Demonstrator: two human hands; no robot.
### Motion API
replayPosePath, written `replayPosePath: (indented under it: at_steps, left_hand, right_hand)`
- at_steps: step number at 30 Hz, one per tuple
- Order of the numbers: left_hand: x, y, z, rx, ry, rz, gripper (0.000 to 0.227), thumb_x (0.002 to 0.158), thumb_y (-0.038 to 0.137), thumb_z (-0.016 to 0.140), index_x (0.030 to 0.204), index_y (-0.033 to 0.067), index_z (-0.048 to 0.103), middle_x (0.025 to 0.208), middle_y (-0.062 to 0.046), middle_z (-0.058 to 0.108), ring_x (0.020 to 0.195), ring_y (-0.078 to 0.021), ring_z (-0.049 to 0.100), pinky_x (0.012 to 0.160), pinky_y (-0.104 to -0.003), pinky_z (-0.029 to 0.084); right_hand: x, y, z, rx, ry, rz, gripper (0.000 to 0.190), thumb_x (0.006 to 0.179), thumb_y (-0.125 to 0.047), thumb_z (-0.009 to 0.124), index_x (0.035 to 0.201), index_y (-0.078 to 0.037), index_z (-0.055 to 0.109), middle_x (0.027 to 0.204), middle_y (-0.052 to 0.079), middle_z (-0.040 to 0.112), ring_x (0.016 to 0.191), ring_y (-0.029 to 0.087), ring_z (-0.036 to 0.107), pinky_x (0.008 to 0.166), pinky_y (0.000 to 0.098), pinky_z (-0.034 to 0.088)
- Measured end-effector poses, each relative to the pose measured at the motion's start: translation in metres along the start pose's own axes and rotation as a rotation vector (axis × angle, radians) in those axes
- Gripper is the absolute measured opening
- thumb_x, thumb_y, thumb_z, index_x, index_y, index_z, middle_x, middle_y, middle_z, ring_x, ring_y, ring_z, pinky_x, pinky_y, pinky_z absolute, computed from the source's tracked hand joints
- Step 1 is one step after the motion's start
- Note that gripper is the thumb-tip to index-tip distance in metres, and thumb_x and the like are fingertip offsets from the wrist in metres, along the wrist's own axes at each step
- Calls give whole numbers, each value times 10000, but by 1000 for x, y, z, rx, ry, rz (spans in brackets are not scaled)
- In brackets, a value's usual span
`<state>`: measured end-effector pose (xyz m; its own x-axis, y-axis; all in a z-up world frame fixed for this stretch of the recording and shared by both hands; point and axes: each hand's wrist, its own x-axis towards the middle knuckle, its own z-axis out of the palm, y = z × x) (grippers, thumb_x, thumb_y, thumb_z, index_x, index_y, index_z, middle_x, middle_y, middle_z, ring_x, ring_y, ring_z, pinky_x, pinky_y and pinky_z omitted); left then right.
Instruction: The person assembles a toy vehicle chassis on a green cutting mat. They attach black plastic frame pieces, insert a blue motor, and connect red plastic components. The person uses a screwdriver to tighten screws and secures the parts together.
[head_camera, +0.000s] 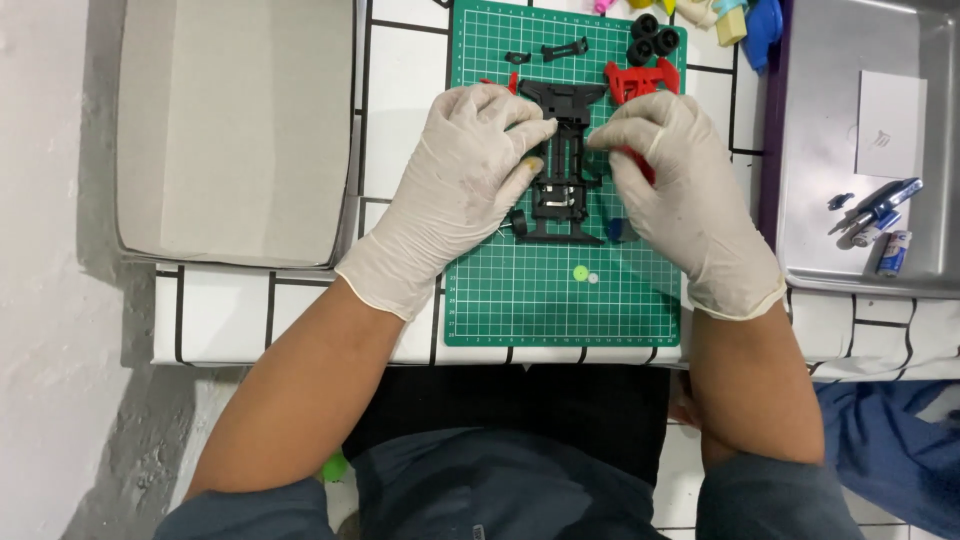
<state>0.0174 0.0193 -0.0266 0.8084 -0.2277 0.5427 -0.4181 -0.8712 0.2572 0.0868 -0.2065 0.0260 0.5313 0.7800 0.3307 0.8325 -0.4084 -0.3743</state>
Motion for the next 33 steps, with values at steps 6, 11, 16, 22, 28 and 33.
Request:
replayPosePath:
  at_steps: [6, 11, 16, 22, 28, 33]
  left_hand:
    - [8, 2, -22, -57, 344, -55, 226, 959, 36, 733, 1152, 101, 636, 1125, -41, 699, 1050, -298, 628, 950, -491, 429]
    - [10, 7, -28, -92, 429, -98, 185, 1004, 31, 670, 1175, 81, 620, 1085, -69, 674, 989, -286, 645, 927, -448, 463]
    - [12, 7, -26, -125, 437, -76, 121, 1044, 86, 597, 1160, 65, 627, 1032, -81, 675, 958, -290, 666, 924, -454, 466]
    - [11, 7, -22, -73, 406, -19, 45, 1014, 57, 630, 1024, 84, 664, 974, -16, 698, 969, -278, 610, 955, -434, 377]
    - [9, 5, -19, -60, 420, -36, 80, 1034, 68, 609, 1024, 112, 676, 899, -13, 637, 927, -262, 604, 947, -428, 380]
    - [2, -1, -9, -146, 485, -55, 171, 1079, 87, 616, 1243, 114, 654, 915, -15, 690, 840, -205, 618, 1041, -390, 372]
  right_hand:
    - [-1, 2, -4, 44, 357, 227, 155, 1053, 124, 647, 1188, 50, 643, 1121, 171, 658, 1023, 281, 599, 919, 392, 497]
    - [-6, 4, -5, 149, 445, 349, 104, 1115, 43, 618, 1059, -14, 551, 971, 85, 552, 874, 189, 512, 802, 332, 467]
    - [-9, 1, -8, 236, 395, 493, 314, 1167, -12, 616, 903, -92, 468, 767, -12, 400, 714, 103, 367, 642, 283, 337]
    - [-15, -3, -8, 293, 345, 496, 304, 1131, 15, 571, 894, -114, 430, 776, -22, 364, 711, 103, 348, 652, 274, 329]
    - [-41, -2, -3, 210, 331, 166, 119, 1079, 101, 600, 1134, 18, 664, 1062, 150, 645, 1005, 269, 604, 912, 378, 509]
    - [-62, -23, 3, 276, 385, 271, 205, 1040, 108, 616, 1117, -68, 685, 1057, 98, 630, 1044, 229, 583, 987, 369, 481]
